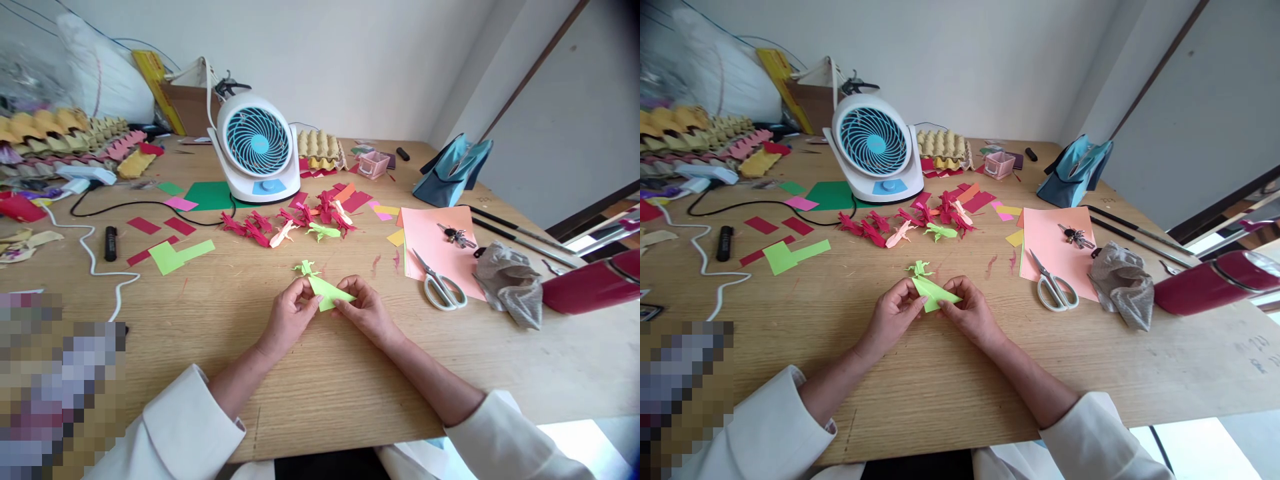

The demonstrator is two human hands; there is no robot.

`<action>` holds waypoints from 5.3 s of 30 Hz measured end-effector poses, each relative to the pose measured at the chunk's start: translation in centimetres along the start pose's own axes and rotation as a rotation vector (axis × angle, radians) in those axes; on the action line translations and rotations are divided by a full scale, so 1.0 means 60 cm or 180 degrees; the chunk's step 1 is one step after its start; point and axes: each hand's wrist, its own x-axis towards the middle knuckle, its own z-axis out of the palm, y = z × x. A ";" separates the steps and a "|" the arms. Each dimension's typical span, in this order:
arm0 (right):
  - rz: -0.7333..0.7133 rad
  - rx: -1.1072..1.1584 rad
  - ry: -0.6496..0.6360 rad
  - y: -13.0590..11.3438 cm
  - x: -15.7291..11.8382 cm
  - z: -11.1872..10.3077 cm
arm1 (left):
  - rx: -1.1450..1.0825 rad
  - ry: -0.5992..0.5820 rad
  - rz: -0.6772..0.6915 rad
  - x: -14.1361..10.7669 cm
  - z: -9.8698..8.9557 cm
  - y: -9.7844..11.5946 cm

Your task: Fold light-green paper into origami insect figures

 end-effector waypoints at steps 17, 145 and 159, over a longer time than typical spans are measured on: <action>0.0033 -0.0285 -0.0383 0.002 -0.001 0.000 | 0.0065 -0.0261 0.0201 -0.006 -0.001 0.005; 0.0125 -0.0506 -0.0302 -0.026 -0.001 -0.009 | -0.0386 -0.0639 0.0361 0.013 -0.027 0.002; -0.0268 -0.1462 0.0214 -0.001 0.002 -0.020 | -0.0730 -0.0729 0.0127 0.014 -0.023 -0.016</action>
